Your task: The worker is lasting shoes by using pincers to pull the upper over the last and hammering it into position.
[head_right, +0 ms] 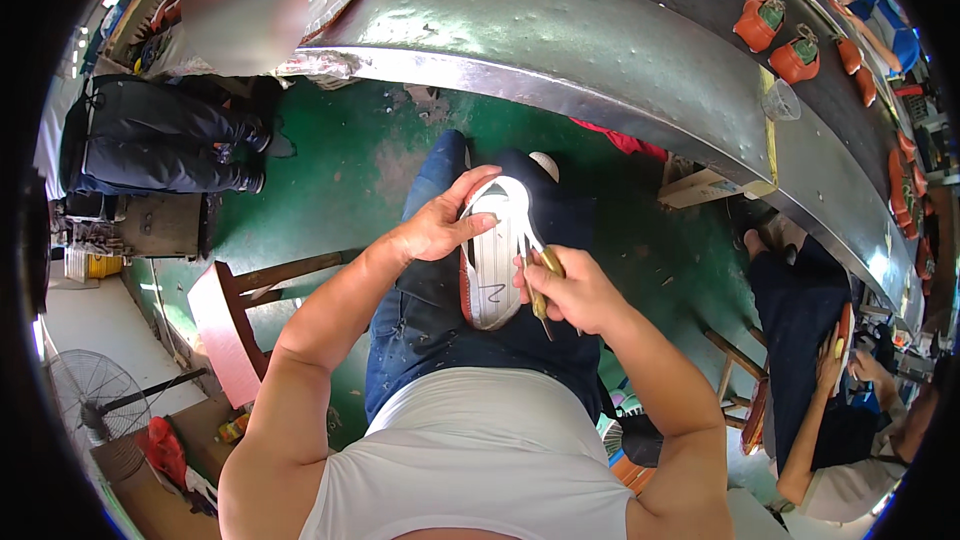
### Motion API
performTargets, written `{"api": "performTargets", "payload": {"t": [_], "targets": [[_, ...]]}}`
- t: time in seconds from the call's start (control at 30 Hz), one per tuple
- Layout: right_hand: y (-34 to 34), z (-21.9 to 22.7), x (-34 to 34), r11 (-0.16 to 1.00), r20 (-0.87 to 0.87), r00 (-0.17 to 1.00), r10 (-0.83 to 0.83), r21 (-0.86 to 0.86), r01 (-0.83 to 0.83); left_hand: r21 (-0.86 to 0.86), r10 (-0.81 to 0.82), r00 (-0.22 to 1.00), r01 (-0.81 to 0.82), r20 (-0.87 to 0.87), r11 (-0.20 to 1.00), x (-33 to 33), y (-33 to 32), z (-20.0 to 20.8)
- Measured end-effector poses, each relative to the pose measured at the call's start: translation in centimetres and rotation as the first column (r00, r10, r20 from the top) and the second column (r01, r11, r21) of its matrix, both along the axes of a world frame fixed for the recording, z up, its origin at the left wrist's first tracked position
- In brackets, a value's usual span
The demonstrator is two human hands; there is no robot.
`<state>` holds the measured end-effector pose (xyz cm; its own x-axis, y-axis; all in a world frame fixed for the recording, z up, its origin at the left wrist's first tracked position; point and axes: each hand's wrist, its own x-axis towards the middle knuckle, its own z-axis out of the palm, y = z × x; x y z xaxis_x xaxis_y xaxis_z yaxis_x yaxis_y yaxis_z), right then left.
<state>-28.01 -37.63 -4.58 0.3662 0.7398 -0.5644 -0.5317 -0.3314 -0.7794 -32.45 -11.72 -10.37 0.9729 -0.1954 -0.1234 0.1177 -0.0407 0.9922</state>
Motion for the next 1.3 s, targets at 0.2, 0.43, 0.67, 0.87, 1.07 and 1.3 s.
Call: {"api": "performTargets", "payload": {"t": [0.2,0.43,0.67,0.87,1.07,1.3], "targets": [[0.2,0.5,0.4,0.999,0.113,0.993,0.02,-0.053,-0.014,0.02,0.071,0.997,-0.07,-0.042,0.997,0.2,0.2,0.1],[0.3,-5.5,-1.3,0.991,0.8,0.592,0.1,-0.131,0.01,-0.142,0.102,0.995,-0.102,-0.006,0.985,0.3,0.2,-2.0],[-0.8,-1.7,-3.3,0.876,0.828,0.361,0.429,-0.479,0.058,-0.198,0.026,0.999,-0.03,-0.025,0.98,0.3,0.1,-1.3],[-0.7,-5.7,-4.4,0.949,0.931,0.307,0.198,-0.26,0.176,-0.304,0.015,0.998,-0.034,-0.063,0.952,0.5,-0.2,-1.4],[-0.1,-3.1,-4.4,0.832,0.827,0.291,0.481,-0.535,0.145,-0.232,0.103,0.983,-0.137,-0.153,0.963,0.6,-1.3,-0.9],[-1.4,1.1,-1.7,0.909,0.374,0.872,0.314,-0.385,-0.162,-0.208,0.178,0.971,-0.21,-0.162,0.955,1.2,-1.2,-1.1]]}}
